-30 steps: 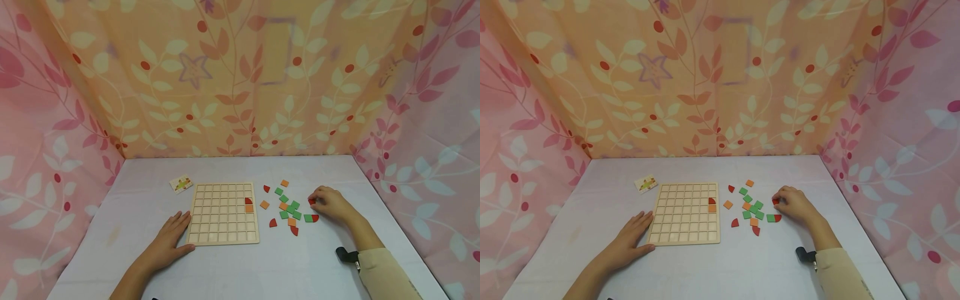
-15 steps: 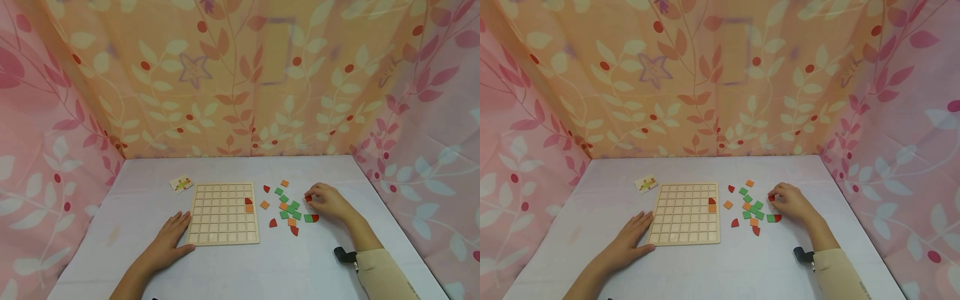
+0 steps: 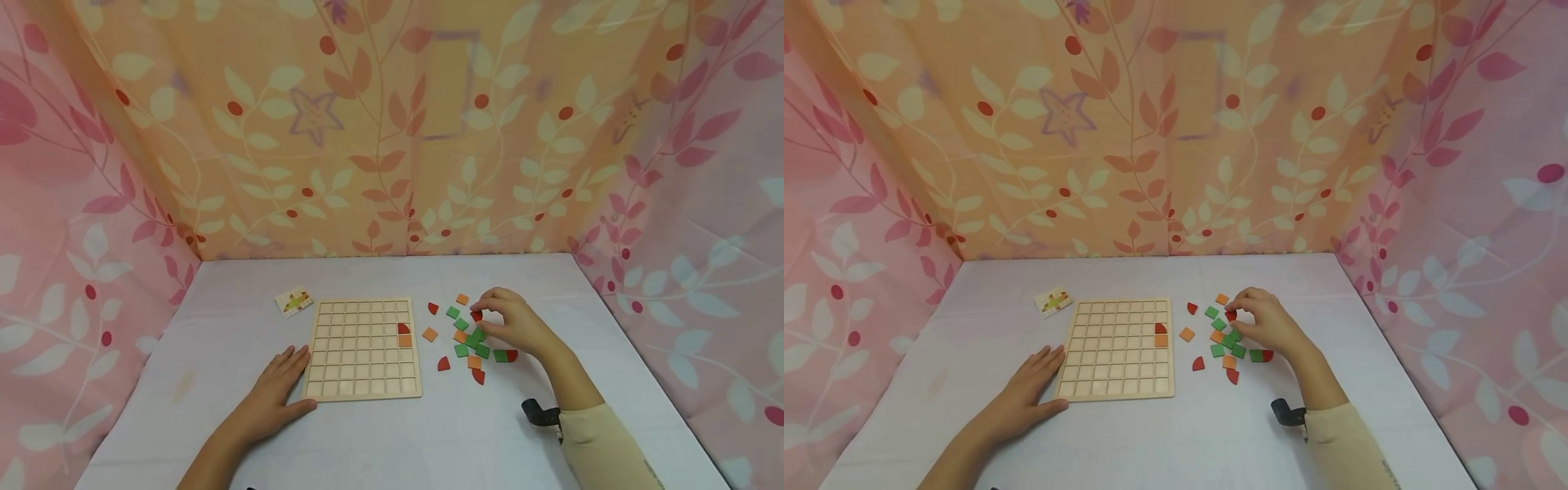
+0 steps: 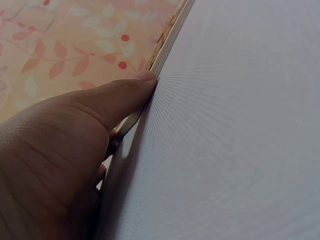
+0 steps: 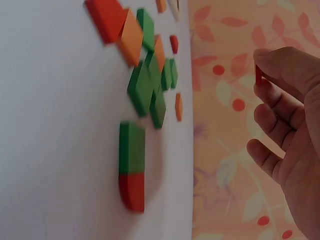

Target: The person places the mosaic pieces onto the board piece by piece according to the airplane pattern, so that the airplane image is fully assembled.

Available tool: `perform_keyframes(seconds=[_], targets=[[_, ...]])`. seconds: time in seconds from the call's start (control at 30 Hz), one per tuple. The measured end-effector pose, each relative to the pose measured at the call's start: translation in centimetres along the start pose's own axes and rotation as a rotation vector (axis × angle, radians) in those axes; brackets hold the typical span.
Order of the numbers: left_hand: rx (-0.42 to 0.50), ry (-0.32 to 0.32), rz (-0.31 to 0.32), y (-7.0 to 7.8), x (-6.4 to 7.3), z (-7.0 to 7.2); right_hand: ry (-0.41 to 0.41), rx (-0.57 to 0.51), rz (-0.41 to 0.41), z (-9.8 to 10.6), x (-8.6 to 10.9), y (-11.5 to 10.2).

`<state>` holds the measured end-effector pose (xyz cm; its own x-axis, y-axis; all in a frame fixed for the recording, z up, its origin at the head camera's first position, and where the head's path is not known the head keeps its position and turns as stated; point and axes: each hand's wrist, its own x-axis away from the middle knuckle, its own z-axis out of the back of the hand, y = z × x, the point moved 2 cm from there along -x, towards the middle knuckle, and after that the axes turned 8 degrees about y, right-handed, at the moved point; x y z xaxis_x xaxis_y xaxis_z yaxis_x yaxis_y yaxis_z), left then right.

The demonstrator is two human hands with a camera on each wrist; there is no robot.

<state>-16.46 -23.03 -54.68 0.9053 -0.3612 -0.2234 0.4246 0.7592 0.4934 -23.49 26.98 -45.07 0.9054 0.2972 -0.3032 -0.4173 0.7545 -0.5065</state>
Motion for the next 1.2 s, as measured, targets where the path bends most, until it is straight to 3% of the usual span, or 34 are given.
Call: perform_keyframes(seconds=[0.33, 0.5, 0.87, 1.2], targets=[[0.003, 0.080, -0.068, 0.4, 0.1, 0.0, 0.007, -0.050, 0.091, -2.3, -1.6, -3.9], [0.022, 0.055, -0.036, 0.5, 0.1, 0.0, 0.029, -0.056, 0.118, -3.3, -1.8, -5.6], [0.024, 0.018, -0.010, 0.4, -0.2, 0.2, 0.022, -0.063, 0.022, -5.3, -1.5, -7.5], [0.019, 0.015, -0.008, 0.1, 0.0, 0.0, 0.019, -0.026, 0.042, -7.1, -1.0, -8.1]])
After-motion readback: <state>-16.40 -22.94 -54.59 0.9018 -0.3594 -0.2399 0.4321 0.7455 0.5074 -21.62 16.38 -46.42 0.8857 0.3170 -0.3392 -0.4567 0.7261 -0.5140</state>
